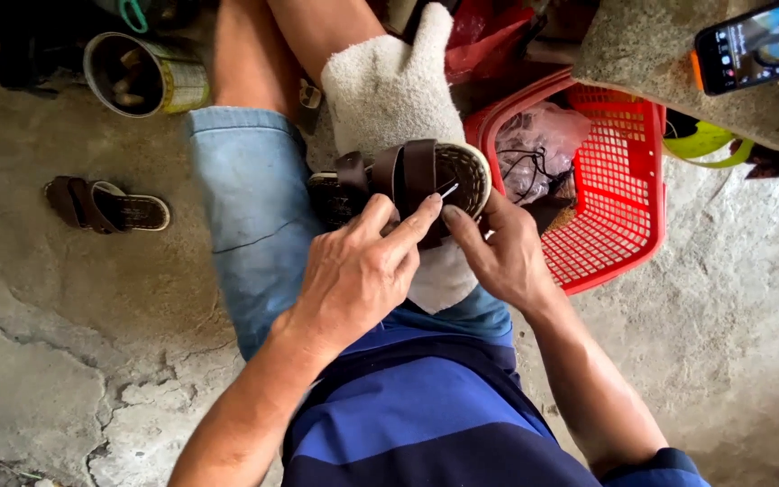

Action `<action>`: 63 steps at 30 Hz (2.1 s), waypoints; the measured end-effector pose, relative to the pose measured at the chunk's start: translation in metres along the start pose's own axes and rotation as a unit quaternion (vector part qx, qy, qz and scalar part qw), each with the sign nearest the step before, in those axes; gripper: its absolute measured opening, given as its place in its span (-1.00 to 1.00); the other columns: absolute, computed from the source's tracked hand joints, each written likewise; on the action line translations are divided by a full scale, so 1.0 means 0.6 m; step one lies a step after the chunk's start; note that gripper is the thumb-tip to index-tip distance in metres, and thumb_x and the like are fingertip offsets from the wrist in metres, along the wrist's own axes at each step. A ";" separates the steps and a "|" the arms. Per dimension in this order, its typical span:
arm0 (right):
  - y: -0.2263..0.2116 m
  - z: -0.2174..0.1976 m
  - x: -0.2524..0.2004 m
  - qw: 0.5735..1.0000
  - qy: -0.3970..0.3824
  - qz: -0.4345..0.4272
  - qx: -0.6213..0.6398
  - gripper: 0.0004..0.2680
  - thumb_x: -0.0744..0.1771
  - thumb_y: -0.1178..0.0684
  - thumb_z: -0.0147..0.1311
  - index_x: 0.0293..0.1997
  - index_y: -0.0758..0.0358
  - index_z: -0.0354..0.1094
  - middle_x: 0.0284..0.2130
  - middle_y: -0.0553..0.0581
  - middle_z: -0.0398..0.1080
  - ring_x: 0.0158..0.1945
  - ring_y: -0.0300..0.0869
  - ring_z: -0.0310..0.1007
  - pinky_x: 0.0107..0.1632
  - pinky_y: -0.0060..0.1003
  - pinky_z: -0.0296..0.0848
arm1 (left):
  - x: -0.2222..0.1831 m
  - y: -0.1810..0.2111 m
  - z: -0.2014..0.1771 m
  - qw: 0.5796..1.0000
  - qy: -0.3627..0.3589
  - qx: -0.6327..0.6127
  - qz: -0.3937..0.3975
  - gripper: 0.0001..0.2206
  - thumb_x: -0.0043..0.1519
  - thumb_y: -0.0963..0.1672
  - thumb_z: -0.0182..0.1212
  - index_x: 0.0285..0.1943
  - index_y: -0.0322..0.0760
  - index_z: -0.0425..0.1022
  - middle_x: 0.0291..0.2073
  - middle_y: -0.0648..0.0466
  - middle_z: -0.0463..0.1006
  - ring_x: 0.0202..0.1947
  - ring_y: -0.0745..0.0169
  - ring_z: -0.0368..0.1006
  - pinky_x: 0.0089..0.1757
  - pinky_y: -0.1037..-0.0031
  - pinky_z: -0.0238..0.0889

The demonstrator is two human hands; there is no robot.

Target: Hand-sewing the leather straps of a sandal using a needle and thread

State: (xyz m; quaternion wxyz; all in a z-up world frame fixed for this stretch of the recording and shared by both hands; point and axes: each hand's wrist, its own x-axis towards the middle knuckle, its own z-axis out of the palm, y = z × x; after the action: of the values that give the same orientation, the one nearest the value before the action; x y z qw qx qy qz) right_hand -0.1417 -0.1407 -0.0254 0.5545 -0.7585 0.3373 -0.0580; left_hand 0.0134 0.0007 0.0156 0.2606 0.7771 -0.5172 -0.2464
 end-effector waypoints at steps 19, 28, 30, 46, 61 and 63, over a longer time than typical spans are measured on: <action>-0.078 0.056 0.002 0.952 -0.043 -0.127 -0.276 -0.78 0.33 -0.03 0.21 -0.46 0.17 0.27 -0.62 0.08 0.36 -0.51 0.03 0.50 -0.46 -0.14 0.44 | -0.032 -0.041 -0.101 0.995 -0.002 0.091 0.042 -0.62 0.27 -0.16 0.05 0.27 0.05 0.54 -0.53 0.00 0.48 -0.71 -0.09 0.50 -0.57 0.11 0.38; -0.065 0.055 -0.003 0.952 -0.064 -0.110 -0.280 -0.80 0.33 -0.03 0.22 -0.43 0.19 0.33 -0.53 0.10 0.45 -0.41 0.08 0.55 -0.40 -0.10 0.48 | -0.023 -0.058 -0.078 0.993 -0.075 -0.080 -0.049 -0.62 0.30 -0.11 -0.04 0.29 0.00 0.50 -0.46 -0.18 0.57 -0.54 -0.41 0.56 -0.44 -0.09 0.42; -0.061 0.051 0.000 0.958 -0.060 -0.097 -0.265 -0.81 0.34 0.00 0.24 -0.42 0.22 0.35 -0.52 0.13 0.47 -0.38 0.12 0.55 -0.39 -0.07 0.48 | -0.015 -0.048 -0.103 0.988 -0.089 -0.122 -0.046 -0.65 0.33 -0.15 -0.08 0.24 -0.15 0.54 -0.41 -0.26 0.62 -0.47 -0.38 0.60 -0.38 -0.05 0.47; -0.091 0.016 0.013 0.948 0.063 -0.201 -0.237 -0.85 0.35 0.25 0.29 -0.01 0.39 0.48 -0.03 0.38 0.45 0.17 0.28 0.43 0.19 0.03 0.35 | -0.104 -0.101 -0.090 0.999 0.015 0.028 -0.017 -0.93 0.33 -0.18 -0.01 -0.11 -0.09 0.35 -0.46 0.09 0.43 -0.35 -0.04 0.53 -0.32 0.23 0.43; -0.158 0.038 -0.003 0.953 -0.116 -0.067 0.273 -0.90 0.36 0.21 0.03 -0.20 0.48 0.42 -0.31 0.43 0.53 -0.26 -0.03 0.60 -0.13 -0.18 0.57 | -0.085 -0.082 -0.093 0.999 0.027 0.017 -0.025 -0.88 0.43 -0.13 -0.03 -0.18 -0.15 0.37 -0.54 0.03 0.42 -0.46 -0.04 0.50 -0.44 0.26 0.39; -0.143 0.045 0.008 0.990 -0.096 -0.056 0.082 -0.90 0.35 0.26 0.14 -0.08 0.40 0.50 -0.33 0.19 0.58 -0.21 -0.17 0.65 -0.10 -0.21 0.59 | -0.083 -0.084 -0.092 1.000 0.016 0.009 -0.020 -0.90 0.43 -0.10 0.00 -0.14 -0.13 0.36 -0.51 0.05 0.44 -0.39 -0.04 0.53 -0.41 0.27 0.41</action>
State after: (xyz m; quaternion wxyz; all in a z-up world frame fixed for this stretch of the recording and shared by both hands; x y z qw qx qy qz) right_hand -0.0871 -0.1084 0.0387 0.6406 -0.7303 0.2333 -0.0432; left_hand 0.0663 0.0719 0.0292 0.2567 0.7938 -0.4991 -0.2341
